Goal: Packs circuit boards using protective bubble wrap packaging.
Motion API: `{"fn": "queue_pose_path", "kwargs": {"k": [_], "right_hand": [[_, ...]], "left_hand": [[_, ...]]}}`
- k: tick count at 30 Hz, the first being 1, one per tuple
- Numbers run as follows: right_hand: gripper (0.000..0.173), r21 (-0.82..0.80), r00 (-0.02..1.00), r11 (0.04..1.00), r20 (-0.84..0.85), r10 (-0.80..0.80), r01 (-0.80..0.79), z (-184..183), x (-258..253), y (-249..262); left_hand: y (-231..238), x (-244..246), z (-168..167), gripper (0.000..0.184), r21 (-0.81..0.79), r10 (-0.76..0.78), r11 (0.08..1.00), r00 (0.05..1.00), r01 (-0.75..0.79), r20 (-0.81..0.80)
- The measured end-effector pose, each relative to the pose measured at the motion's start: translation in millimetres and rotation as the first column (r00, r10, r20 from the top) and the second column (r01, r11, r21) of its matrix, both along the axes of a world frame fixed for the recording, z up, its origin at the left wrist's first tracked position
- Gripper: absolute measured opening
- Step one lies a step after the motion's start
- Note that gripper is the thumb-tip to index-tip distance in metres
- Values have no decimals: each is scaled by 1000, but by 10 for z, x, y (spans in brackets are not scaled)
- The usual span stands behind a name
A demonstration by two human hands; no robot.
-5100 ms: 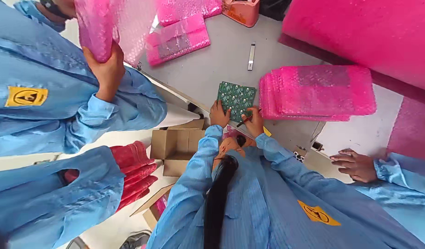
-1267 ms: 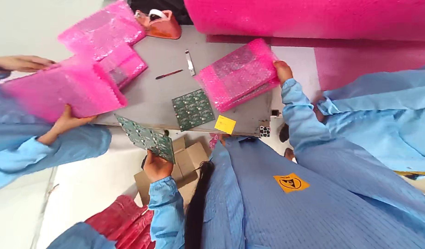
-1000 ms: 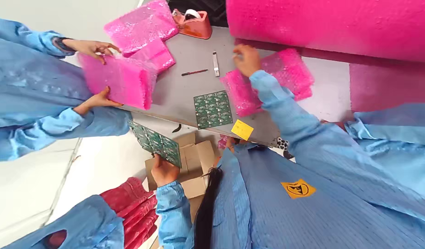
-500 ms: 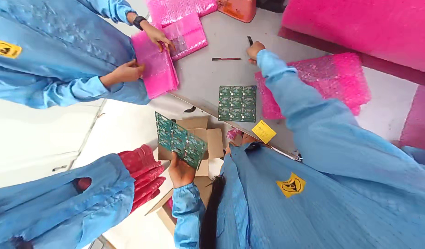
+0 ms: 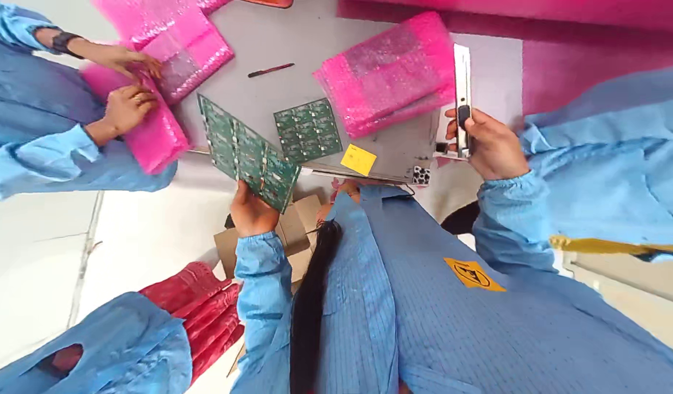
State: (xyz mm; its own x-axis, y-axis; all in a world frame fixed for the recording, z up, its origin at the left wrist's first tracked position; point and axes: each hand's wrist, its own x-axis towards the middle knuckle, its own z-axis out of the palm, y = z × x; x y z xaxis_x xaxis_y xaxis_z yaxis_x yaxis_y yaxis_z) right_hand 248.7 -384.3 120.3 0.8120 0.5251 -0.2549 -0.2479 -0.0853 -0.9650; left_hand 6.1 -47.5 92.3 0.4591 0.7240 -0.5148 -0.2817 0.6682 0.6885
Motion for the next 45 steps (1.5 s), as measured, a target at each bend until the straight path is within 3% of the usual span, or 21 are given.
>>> {"fn": "queue_pose_path", "kwargs": {"k": [3,6,12,18,23,26,28,31,36,41,45], "right_hand": [[33,31,989,989,1,-147,147,-156,-494,-172],[33,-37,965,967,83,-247,251,-171,-895,-333],[31,-254,928,917,295,-229,308,-65,-1516,-826],[31,-286,875,868,397,-278,406,-62,-2230,-1243],[33,-227,829,868,473,-298,442,-49,-2678,-1581],[35,-104,754,830,489,-438,548,-24,-2872,-1794],[35,-30,662,737,466,-587,675,40,-2967,-1917],[34,59,428,528,513,-744,847,141,-3158,-2110],[38,141,43,174,642,-765,975,-20,-3673,-2387],[38,170,-325,-277,484,-812,946,-153,-4326,-2060],[39,162,-606,-593,369,-705,789,-331,-4500,-1474]], "left_hand": [[-117,5,18,36,-7,-99,995,995,99,-13],[-290,-51,14,36,-34,-196,980,981,196,3],[-866,-347,-139,34,-89,-364,929,931,360,-28],[-1480,-519,-332,33,-166,-502,860,860,483,-96],[-1884,-371,-240,35,-109,-693,721,716,685,-84],[-2171,-155,-179,34,-23,-834,552,552,833,-9],[-2438,50,-103,34,31,-912,409,409,912,19],[-2930,314,-44,35,96,-989,150,149,984,21],[-3809,462,-41,32,102,-973,-233,-231,967,-31],[-4498,473,-206,34,-26,-768,-639,-640,768,-20],[-4843,482,-228,38,-78,-527,-845,-849,529,-49]]}}
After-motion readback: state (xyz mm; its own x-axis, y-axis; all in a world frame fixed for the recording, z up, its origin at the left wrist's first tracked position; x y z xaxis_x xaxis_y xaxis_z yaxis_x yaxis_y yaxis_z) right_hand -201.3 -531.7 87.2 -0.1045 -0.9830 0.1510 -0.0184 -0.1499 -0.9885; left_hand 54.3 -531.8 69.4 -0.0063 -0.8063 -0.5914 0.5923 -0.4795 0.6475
